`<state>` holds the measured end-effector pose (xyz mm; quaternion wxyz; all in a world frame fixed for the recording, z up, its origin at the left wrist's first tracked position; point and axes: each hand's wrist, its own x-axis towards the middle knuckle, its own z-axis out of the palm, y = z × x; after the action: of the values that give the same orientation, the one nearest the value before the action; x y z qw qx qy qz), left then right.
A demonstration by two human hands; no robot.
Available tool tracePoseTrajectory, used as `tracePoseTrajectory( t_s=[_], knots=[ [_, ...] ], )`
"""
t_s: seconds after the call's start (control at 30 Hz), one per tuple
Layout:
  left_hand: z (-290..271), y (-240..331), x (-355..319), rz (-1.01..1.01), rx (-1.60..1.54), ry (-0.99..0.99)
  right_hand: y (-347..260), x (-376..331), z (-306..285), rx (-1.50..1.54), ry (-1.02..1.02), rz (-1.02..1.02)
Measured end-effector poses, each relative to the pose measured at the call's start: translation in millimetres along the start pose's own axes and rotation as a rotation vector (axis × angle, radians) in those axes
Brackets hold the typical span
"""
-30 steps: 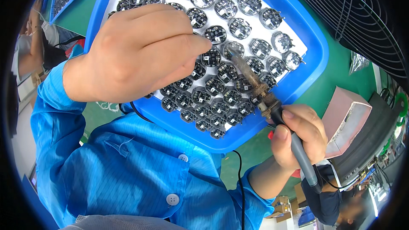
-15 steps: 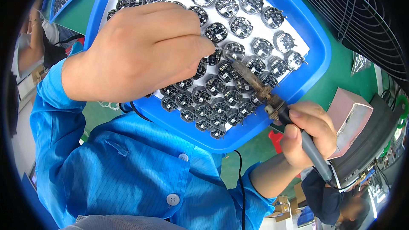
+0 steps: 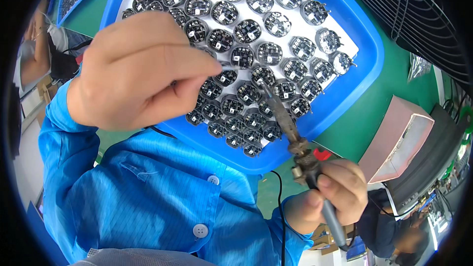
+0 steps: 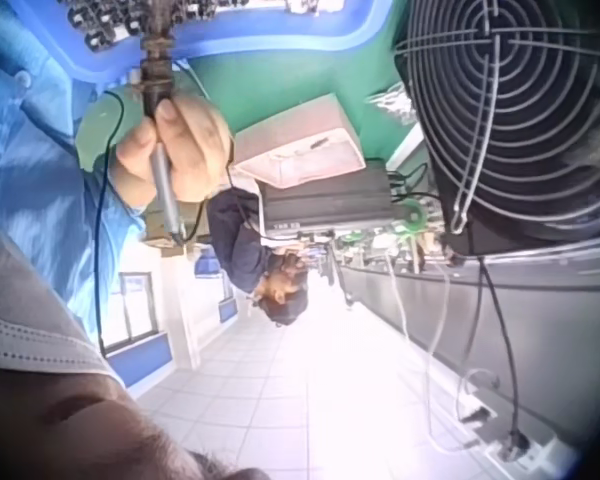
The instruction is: Soldering electronic components onto a circuit board.
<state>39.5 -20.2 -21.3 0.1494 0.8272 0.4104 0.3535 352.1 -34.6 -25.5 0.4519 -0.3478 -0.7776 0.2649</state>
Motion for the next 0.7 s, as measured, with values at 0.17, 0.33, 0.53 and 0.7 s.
tracePoseTrajectory(
  t_s=[0.17, 0.33, 0.53, 0.7],
  knots=[
    [9, -3, -4, 0.06, -0.026, -0.05, -3, -7, 12, -0.103, -0.067, 0.011],
    [14, -1, -1, 0.091, 0.073, -0.106, 1, -9, 17, -0.101, -0.074, 0.006],
    [17, -1, 0, 0.137, 0.115, -0.117, -1, -12, 18, -0.124, -0.079, 0.03],
    [16, 2, 2, 0.147, 0.125, -0.107, -1, -12, 16, -0.109, -0.092, 0.022]
  ],
)
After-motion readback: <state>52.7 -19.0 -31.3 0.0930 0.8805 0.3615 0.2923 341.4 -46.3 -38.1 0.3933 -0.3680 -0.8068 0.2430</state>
